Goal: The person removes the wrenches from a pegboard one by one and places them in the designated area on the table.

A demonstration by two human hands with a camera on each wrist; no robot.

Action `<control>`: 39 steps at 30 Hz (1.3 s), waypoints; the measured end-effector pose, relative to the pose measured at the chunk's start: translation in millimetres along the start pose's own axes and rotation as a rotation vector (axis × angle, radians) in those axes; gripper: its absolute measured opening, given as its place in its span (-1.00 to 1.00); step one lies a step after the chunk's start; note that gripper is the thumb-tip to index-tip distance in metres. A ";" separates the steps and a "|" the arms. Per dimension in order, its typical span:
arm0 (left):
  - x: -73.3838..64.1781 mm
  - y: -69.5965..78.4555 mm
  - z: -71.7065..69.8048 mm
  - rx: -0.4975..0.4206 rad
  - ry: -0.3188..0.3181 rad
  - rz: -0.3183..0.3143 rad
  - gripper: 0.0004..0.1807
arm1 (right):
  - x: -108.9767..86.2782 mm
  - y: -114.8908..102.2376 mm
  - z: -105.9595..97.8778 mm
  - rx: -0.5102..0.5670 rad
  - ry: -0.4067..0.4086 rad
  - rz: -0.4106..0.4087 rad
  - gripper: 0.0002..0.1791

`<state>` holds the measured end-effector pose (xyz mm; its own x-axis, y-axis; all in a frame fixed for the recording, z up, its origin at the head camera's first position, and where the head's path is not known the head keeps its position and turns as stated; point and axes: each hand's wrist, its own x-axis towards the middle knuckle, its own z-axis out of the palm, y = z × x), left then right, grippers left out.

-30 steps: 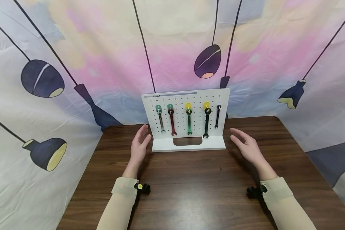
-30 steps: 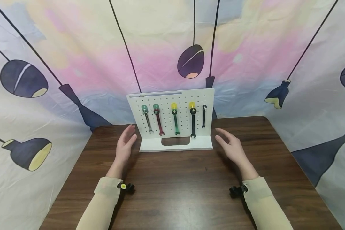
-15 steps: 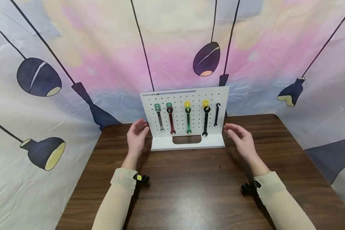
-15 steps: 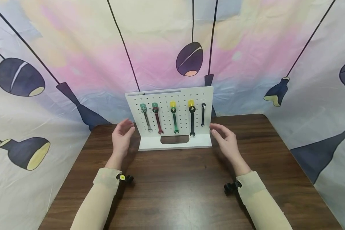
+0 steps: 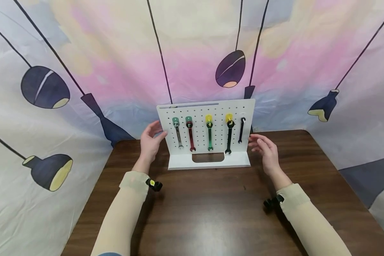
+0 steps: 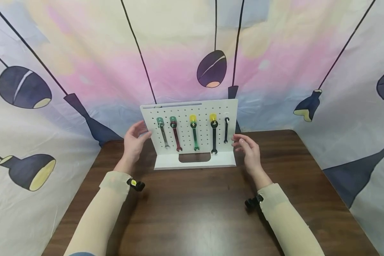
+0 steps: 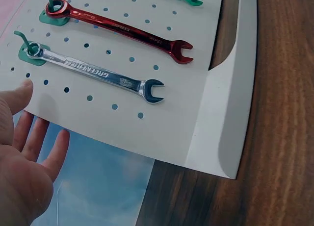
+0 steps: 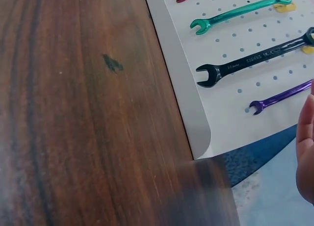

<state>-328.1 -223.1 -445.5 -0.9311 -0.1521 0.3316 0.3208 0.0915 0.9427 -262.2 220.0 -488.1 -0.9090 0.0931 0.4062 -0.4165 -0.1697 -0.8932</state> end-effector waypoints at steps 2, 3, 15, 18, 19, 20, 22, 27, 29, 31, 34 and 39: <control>1.4 0.2 0.6 -0.010 -0.007 -0.032 -0.41 | -0.7 1.8 0.0 0.006 0.004 0.004 -0.46; 1.9 0.7 0.7 -0.014 -0.011 -0.043 -0.43 | -0.6 2.7 0.0 0.015 0.008 0.004 -0.44; 10.2 -0.3 18.9 -0.014 0.096 -0.039 -0.60 | 5.5 13.4 2.7 0.071 0.084 -0.030 -0.47; 11.0 -1.5 25.2 -0.017 0.139 -0.049 -0.64 | 6.2 15.7 5.2 0.048 0.117 -0.010 -0.51; 11.4 -1.8 26.6 -0.018 0.150 -0.052 -0.65 | 6.4 16.5 6.0 0.033 0.128 0.000 -0.52; 11.5 -1.8 27.9 -0.023 0.159 -0.052 -0.65 | 6.8 17.2 6.9 0.012 0.139 0.014 -0.54; 12.2 -2.8 29.1 -0.032 0.171 -0.053 -0.65 | 7.4 18.4 8.3 -0.038 0.156 0.042 -0.56; 12.3 -6.6 29.5 -0.039 0.192 -0.035 -0.66 | 9.1 21.6 11.8 -0.155 0.180 0.079 -0.62; 12.0 -8.4 29.3 -0.033 0.199 -0.025 -0.67 | 9.4 22.6 14.0 -0.179 0.186 0.081 -0.65; 11.9 -10.3 28.5 -0.029 0.205 -0.019 -0.67 | 9.8 23.1 16.6 -0.180 0.197 0.090 -0.67; 12.1 -12.5 26.9 -0.042 0.212 -0.015 -0.67 | 10.6 23.0 19.4 -0.178 0.212 0.108 -0.66; 12.7 -12.9 25.3 -0.067 0.216 -0.011 -0.66 | 14.2 23.6 22.2 -0.166 0.246 0.126 -0.61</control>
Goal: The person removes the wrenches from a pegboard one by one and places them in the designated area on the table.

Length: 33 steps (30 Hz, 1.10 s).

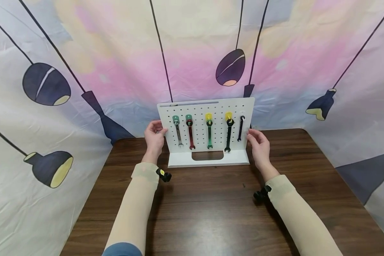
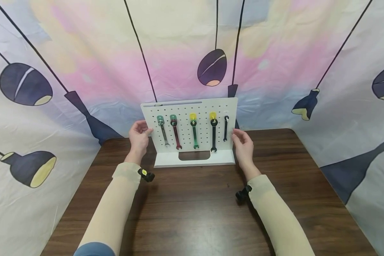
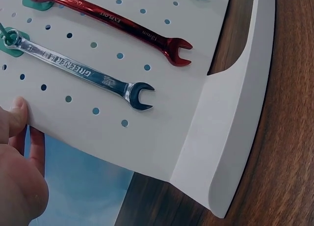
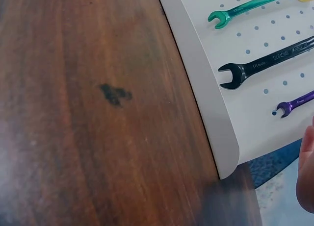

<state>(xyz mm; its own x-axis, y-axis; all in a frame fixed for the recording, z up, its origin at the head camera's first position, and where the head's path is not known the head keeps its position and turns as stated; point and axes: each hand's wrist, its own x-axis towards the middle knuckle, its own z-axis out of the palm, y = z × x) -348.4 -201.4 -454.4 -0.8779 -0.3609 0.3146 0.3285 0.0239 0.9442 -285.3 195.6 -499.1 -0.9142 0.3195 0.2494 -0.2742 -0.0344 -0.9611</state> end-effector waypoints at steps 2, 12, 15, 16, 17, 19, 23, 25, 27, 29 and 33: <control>0.2 0.8 -1.0 -0.008 -0.002 -0.002 -0.65 | 1.3 0.3 3.0 0.002 0.010 -0.010 -0.61; 1.1 -0.4 -0.9 -0.026 0.003 -0.007 -0.66 | 5.0 5.8 16.9 -0.058 0.073 -0.083 -0.65; -3.9 8.8 0.4 -0.015 0.008 -0.016 -0.67 | -0.6 -3.6 21.4 -0.083 0.079 -0.078 -0.64; -6.2 13.5 1.2 -0.010 0.008 -0.019 -0.67 | -3.1 -7.7 22.8 -0.087 0.080 -0.075 -0.64; -8.7 18.8 1.9 -0.006 0.007 -0.024 -0.68 | -3.5 -7.8 23.7 -0.088 0.085 -0.073 -0.64; -13.8 29.6 2.7 0.011 0.003 -0.034 -0.70 | -3.5 -7.1 25.4 -0.078 0.091 -0.076 -0.63; -13.5 28.7 3.1 0.035 0.003 -0.048 -0.72 | 6.4 12.7 27.4 -0.043 0.126 -0.089 -0.61; -9.5 20.9 3.0 0.043 0.007 -0.049 -0.71 | 7.9 14.6 30.1 -0.039 0.143 -0.098 -0.61; -5.0 12.3 2.5 0.043 0.012 -0.046 -0.70 | 8.7 15.5 32.9 -0.057 0.169 -0.100 -0.61; -1.4 5.6 1.7 0.033 0.013 -0.035 -0.69 | 8.9 15.1 35.9 -0.083 0.198 -0.099 -0.61; 1.6 -0.5 0.9 0.013 0.016 -0.017 -0.69 | 9.2 14.4 40.9 -0.149 0.262 -0.095 -0.62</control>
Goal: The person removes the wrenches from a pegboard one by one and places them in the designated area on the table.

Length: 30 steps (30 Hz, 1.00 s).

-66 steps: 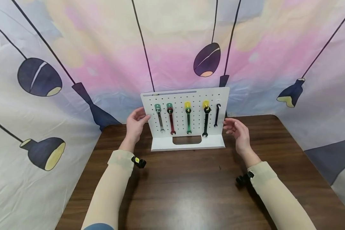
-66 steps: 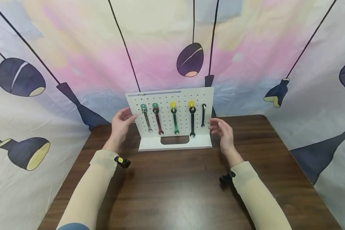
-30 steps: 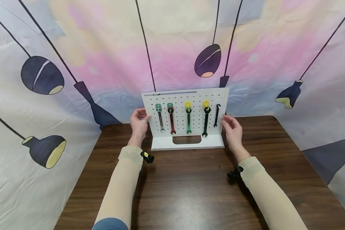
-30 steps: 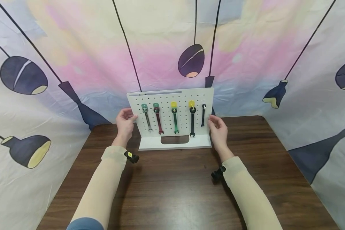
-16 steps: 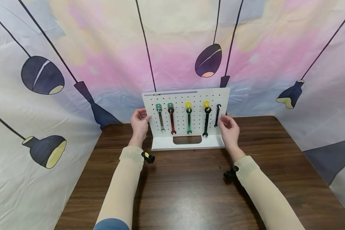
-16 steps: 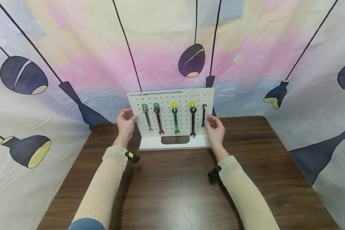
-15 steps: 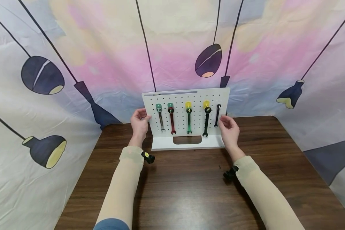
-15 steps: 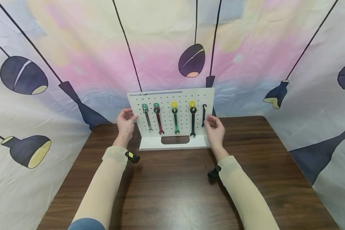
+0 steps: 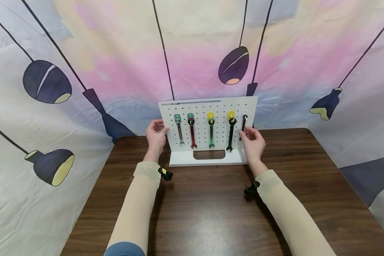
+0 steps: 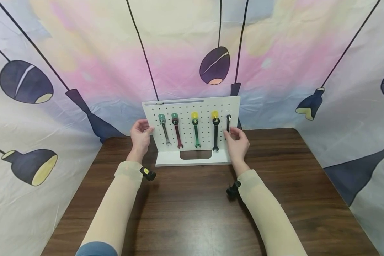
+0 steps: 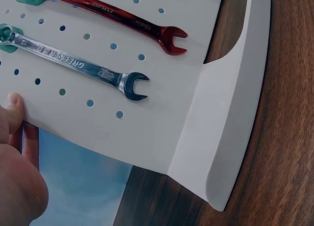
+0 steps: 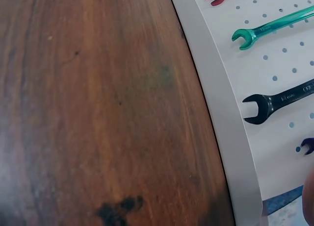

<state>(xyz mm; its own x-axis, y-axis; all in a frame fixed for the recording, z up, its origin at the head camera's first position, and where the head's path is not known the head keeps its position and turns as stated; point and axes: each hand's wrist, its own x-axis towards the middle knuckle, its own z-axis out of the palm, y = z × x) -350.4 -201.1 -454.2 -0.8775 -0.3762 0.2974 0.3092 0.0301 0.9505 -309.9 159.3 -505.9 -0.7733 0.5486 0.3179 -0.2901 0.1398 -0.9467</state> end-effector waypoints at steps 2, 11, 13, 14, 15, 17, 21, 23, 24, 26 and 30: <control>0.5 -1.4 0.3 -0.012 -0.001 0.007 -0.69 | 0.2 -1.0 1.1 -0.017 0.025 -0.004 -0.63; 0.3 -2.8 0.6 -0.024 -0.011 0.027 -0.70 | 1.4 -4.4 3.5 -0.102 0.075 -0.013 -0.67; 0.3 -2.3 0.5 -0.019 -0.010 0.028 -0.71 | 1.3 -5.6 3.6 -0.118 0.074 -0.018 -0.67; 0.3 -2.1 0.5 -0.018 -0.008 0.028 -0.71 | 1.2 -6.1 3.6 -0.124 0.073 -0.019 -0.67; 0.3 -1.9 0.3 -0.018 -0.007 0.028 -0.71 | 1.1 -6.5 3.6 -0.128 0.071 -0.020 -0.68; 0.3 -1.8 -0.1 -0.020 -0.007 0.030 -0.70 | 0.8 -7.2 4.0 -0.141 0.071 -0.018 -0.68; -0.1 -1.6 -1.1 -0.017 -0.006 0.024 -0.70 | 0.6 -7.5 4.6 -0.147 0.067 -0.008 -0.69; -0.1 -0.9 -1.0 -0.010 -0.005 0.022 -0.70 | 0.9 -7.7 4.3 -0.147 0.063 -0.005 -0.69; -0.2 -0.5 -0.9 -0.006 -0.004 0.020 -0.70 | 1.1 -8.0 4.4 -0.145 0.060 -0.006 -0.69; 0.0 -0.5 -0.9 0.001 -0.002 0.014 -0.71 | 1.3 -8.0 4.0 -0.148 0.054 -0.004 -0.69; -0.3 -0.6 -0.9 0.011 0.000 0.004 -0.71 | 1.2 -8.6 2.5 -0.143 0.039 -0.001 -0.69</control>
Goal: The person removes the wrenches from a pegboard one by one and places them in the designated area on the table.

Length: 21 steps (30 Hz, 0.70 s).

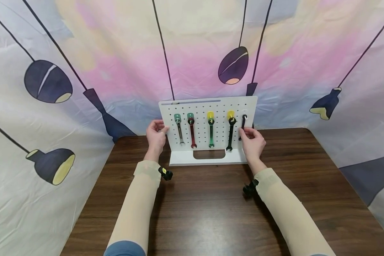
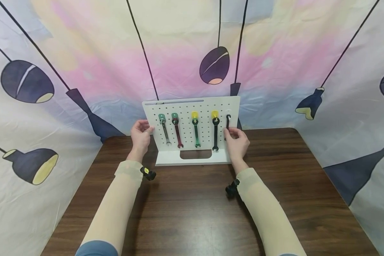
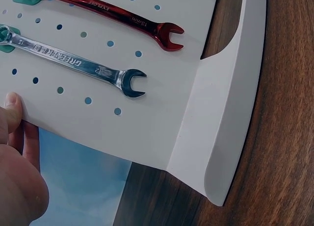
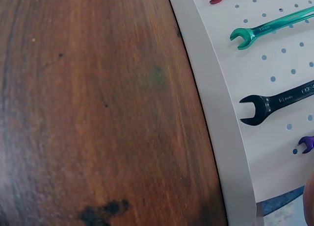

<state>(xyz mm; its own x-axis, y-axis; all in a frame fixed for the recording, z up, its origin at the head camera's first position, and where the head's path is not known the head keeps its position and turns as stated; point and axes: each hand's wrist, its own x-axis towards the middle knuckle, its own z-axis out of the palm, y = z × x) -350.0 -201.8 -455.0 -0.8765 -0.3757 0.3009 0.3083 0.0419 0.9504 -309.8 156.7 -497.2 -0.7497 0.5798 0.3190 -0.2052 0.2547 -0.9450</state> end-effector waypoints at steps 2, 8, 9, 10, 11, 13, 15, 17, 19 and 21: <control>-0.1 -0.5 -0.2 0.002 0.000 -0.003 -0.72 | -0.2 0.3 -1.0 0.009 -0.007 -0.002 -0.69; -0.1 -1.1 -0.5 -0.002 0.000 -0.005 -0.71 | 0.6 4.6 -4.6 0.028 -0.025 -0.044 -0.73; 0.1 -1.2 -0.5 -0.008 -0.001 -0.005 -0.71 | 0.8 5.6 -5.4 0.031 -0.030 -0.052 -0.74; 0.3 -1.5 -0.6 -0.015 -0.002 -0.002 -0.70 | 1.1 6.4 -6.0 0.035 -0.035 -0.059 -0.75; 0.5 -1.8 -0.7 -0.022 -0.003 -0.001 -0.70 | 1.3 6.9 -6.6 0.039 -0.040 -0.065 -0.76; 0.5 -1.7 -0.9 -0.034 -0.005 0.004 -0.68 | 1.8 7.1 -7.3 0.048 -0.050 -0.071 -0.75; 0.5 -1.7 -1.2 -0.043 -0.005 0.009 -0.69 | 2.3 6.9 -7.2 0.047 -0.060 -0.067 -0.73; -0.1 -1.0 -1.2 -0.031 -0.005 0.005 -0.71 | 2.2 5.9 -6.7 0.035 -0.069 -0.058 -0.68; -0.5 -0.7 -1.4 -0.019 -0.007 0.001 -0.73 | 1.5 4.2 -5.9 0.020 -0.078 -0.047 -0.65; -1.1 -0.7 -1.9 -0.009 -0.011 -0.003 -0.73 | 0.6 2.1 -5.1 0.011 -0.081 -0.038 -0.63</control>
<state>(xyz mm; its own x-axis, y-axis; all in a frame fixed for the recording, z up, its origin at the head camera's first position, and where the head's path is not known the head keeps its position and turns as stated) -348.6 -203.2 -456.1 -0.8814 -0.3653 0.2994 0.3093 0.0324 0.9504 -307.4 161.5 -498.6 -0.7896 0.5054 0.3480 -0.2408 0.2664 -0.9333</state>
